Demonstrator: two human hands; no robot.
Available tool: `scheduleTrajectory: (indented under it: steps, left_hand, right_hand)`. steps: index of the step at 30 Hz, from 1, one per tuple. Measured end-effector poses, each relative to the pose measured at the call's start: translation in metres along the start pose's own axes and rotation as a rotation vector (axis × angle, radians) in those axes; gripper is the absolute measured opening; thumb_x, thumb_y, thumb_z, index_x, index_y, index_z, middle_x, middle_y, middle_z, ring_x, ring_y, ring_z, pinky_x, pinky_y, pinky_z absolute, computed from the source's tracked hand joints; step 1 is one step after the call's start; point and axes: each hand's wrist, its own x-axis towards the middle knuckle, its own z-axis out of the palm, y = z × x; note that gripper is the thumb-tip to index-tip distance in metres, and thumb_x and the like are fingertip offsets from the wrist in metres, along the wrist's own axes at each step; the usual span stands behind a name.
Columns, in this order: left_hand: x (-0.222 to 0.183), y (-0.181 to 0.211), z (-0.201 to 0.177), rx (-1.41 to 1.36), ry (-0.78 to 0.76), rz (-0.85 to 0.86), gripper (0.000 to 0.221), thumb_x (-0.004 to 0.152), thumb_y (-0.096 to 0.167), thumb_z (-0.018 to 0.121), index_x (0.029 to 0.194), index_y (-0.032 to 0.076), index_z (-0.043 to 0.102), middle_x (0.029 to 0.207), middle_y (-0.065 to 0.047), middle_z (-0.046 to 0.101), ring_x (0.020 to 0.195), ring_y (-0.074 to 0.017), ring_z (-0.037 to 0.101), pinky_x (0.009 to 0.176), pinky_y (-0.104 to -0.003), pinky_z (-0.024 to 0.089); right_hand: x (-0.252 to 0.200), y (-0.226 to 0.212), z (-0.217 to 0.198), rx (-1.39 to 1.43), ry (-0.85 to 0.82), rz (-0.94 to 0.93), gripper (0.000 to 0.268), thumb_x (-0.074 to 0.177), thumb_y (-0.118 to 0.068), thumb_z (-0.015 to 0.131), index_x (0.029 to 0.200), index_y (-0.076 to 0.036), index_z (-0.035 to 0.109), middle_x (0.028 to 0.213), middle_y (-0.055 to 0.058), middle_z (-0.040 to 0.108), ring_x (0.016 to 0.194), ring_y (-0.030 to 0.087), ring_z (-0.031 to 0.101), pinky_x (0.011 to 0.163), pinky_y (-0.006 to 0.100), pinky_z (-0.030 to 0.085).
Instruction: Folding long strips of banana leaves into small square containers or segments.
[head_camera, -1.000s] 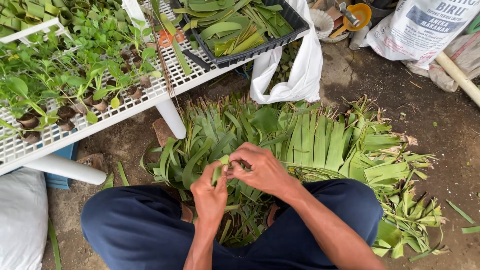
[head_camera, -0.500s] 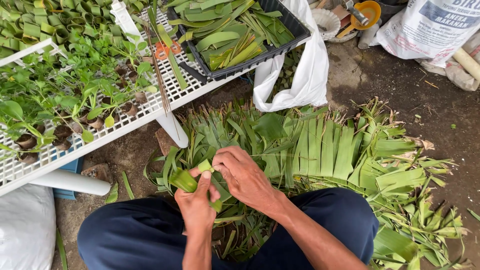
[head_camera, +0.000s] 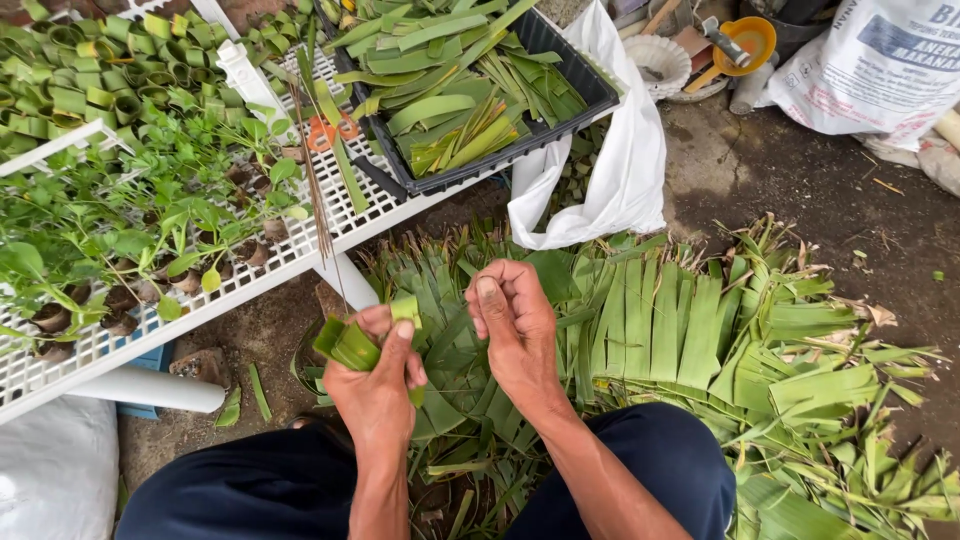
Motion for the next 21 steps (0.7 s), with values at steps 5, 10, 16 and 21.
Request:
scheduleTrajectory:
  steps: [5,10,16,21]
  left_hand:
    - [0.038,0.041,0.017,0.132,-0.024,0.163,0.02,0.099,-0.005,0.063,0.119,-0.007,0.065,0.076,-0.015,0.068,0.039,-0.0114,0.056,0.036,-0.022,0.048]
    - [0.086,0.109,0.021,0.351,0.049,0.289,0.011,0.104,0.0,0.067,0.113,-0.006,0.064,0.062,-0.01,0.06,0.037,-0.0129,0.053,0.034,-0.024,0.045]
    - [0.284,0.134,-0.071,0.545,-0.075,0.672,0.007,0.121,-0.003,0.07,0.117,-0.002,0.063,0.078,-0.015,0.066,0.052,-0.0193,0.065,0.043,-0.031,0.054]
    - [0.25,0.153,-0.061,0.428,0.037,0.486,0.014,0.119,0.015,0.053,0.12,0.005,0.064,0.095,-0.008,0.076,0.047,-0.0047,0.059,0.037,-0.019,0.047]
  right_hand:
    - [0.004,0.009,-0.008,-0.004,0.048,-0.032,0.009,0.108,-0.01,0.048,0.106,-0.005,0.055,0.083,0.009,0.06,0.063,0.01,0.05,0.058,0.026,0.048]
    - [0.008,0.011,-0.016,0.015,0.063,-0.002,0.009,0.108,-0.007,0.047,0.106,-0.004,0.055,0.082,0.009,0.059,0.063,0.009,0.05,0.055,0.023,0.047]
    - [-0.001,0.005,-0.016,0.024,0.052,0.04,0.009,0.108,-0.008,0.049,0.106,-0.003,0.055,0.083,0.01,0.06,0.061,0.01,0.048,0.054,0.024,0.047]
    - [-0.002,-0.005,-0.019,-0.152,0.075,0.015,0.008,0.106,-0.005,0.049,0.108,-0.003,0.057,0.079,0.01,0.061,0.059,0.009,0.05,0.052,0.023,0.045]
